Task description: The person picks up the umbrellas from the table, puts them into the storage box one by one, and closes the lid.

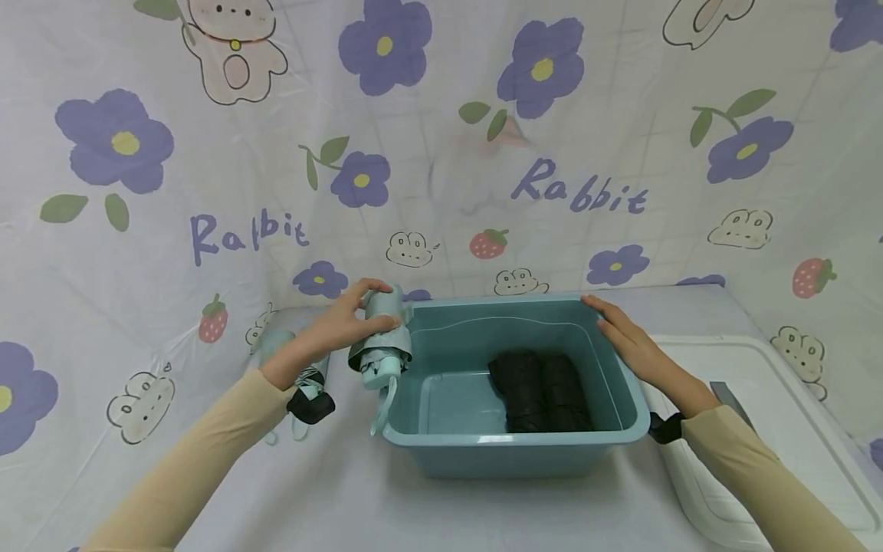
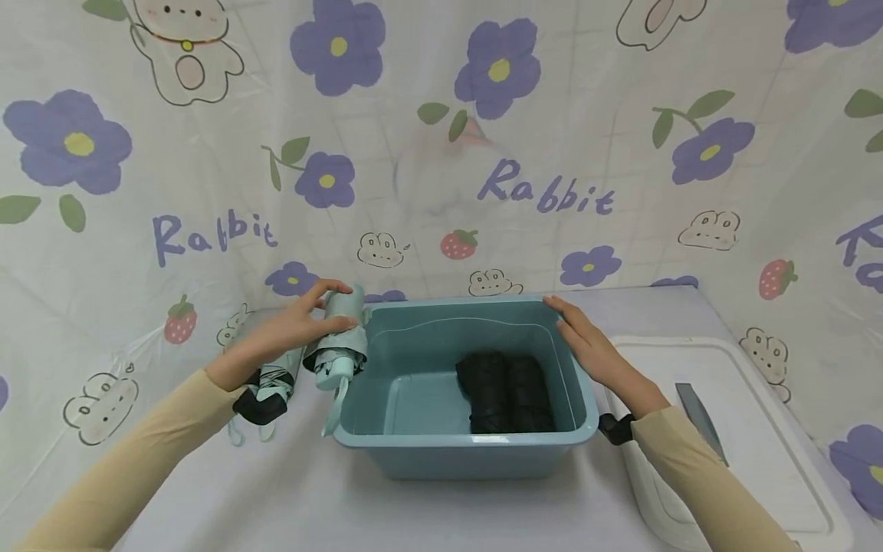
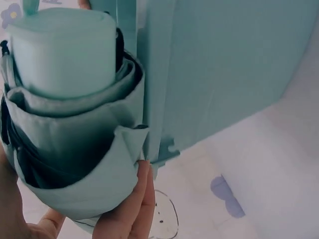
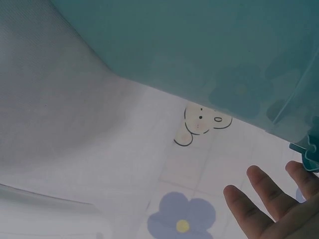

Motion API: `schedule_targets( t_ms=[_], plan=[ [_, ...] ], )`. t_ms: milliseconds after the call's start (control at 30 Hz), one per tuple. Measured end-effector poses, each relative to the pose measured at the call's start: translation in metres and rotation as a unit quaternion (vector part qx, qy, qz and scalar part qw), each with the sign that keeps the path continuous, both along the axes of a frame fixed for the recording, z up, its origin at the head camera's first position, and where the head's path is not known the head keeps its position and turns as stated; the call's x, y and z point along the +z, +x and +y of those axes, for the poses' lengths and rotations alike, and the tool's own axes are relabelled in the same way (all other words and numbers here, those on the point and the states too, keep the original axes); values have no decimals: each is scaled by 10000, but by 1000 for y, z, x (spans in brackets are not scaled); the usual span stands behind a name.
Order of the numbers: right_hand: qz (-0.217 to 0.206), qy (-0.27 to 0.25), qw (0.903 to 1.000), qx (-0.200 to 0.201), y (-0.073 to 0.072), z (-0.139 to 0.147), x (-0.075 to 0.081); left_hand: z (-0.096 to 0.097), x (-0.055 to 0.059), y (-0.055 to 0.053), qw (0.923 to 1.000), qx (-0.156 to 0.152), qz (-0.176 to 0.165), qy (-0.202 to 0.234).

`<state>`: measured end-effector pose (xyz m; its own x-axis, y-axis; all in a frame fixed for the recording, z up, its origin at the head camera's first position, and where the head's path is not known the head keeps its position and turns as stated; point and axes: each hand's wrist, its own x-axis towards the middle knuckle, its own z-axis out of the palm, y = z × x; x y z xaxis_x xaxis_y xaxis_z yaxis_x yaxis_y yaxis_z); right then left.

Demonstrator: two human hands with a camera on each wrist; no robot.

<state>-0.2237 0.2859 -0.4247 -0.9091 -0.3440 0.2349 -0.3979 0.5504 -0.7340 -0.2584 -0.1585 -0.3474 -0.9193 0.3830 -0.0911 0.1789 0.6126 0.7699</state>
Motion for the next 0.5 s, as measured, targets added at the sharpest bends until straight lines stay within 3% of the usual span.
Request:
schedule_targets(
  t_ms=[500],
  plan=[
    [25,36,10000,-8,-1,1,0,26,6,6,9982,-373,-451,98]
  ],
)
